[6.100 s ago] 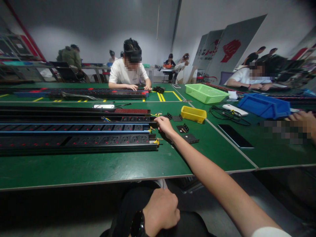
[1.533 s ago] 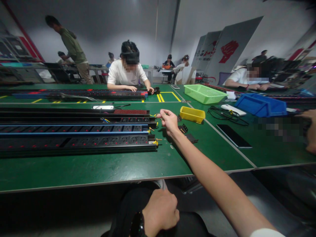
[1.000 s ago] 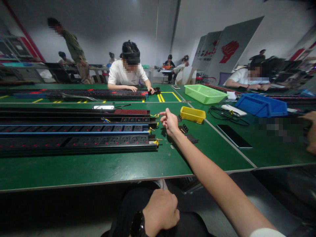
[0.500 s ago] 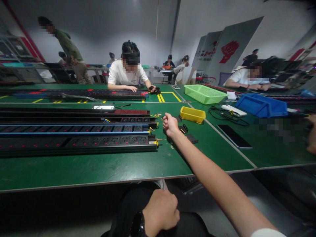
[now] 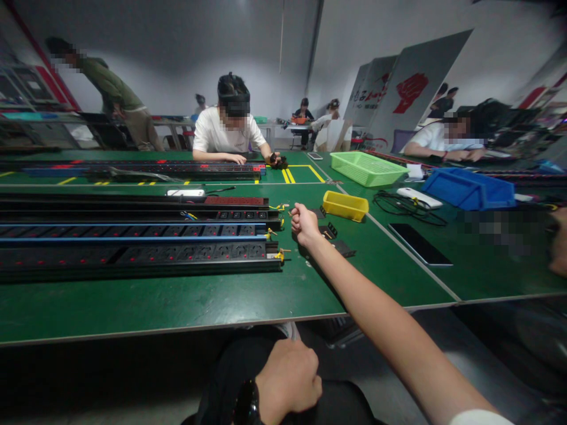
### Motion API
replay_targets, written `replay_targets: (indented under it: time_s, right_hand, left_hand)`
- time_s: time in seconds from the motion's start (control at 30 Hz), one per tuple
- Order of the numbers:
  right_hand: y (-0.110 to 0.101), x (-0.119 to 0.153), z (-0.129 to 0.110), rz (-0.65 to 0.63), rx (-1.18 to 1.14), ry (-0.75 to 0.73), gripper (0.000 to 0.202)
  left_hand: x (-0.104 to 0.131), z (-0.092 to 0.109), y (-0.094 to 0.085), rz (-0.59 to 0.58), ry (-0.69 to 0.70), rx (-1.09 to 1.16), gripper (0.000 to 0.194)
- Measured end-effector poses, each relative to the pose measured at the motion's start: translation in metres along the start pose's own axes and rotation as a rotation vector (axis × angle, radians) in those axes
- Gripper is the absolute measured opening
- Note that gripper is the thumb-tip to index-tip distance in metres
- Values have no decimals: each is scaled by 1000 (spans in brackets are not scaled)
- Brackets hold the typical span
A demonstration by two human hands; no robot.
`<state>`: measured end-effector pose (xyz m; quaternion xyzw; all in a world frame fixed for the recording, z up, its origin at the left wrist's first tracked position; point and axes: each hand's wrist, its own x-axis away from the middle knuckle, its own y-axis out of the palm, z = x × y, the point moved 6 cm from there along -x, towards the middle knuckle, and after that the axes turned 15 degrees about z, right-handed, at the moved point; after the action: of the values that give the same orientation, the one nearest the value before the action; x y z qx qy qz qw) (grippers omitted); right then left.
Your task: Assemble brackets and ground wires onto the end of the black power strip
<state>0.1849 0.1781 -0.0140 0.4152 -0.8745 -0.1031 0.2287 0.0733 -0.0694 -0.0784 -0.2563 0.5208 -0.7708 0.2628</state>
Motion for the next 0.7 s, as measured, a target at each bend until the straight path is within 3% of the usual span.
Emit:
replay_targets:
  time_s: [0.7]
  right_hand:
    - [0,0,2,-7,22,-1,33]
  left_hand:
    - [1,0,-1,-4,-3,20,33]
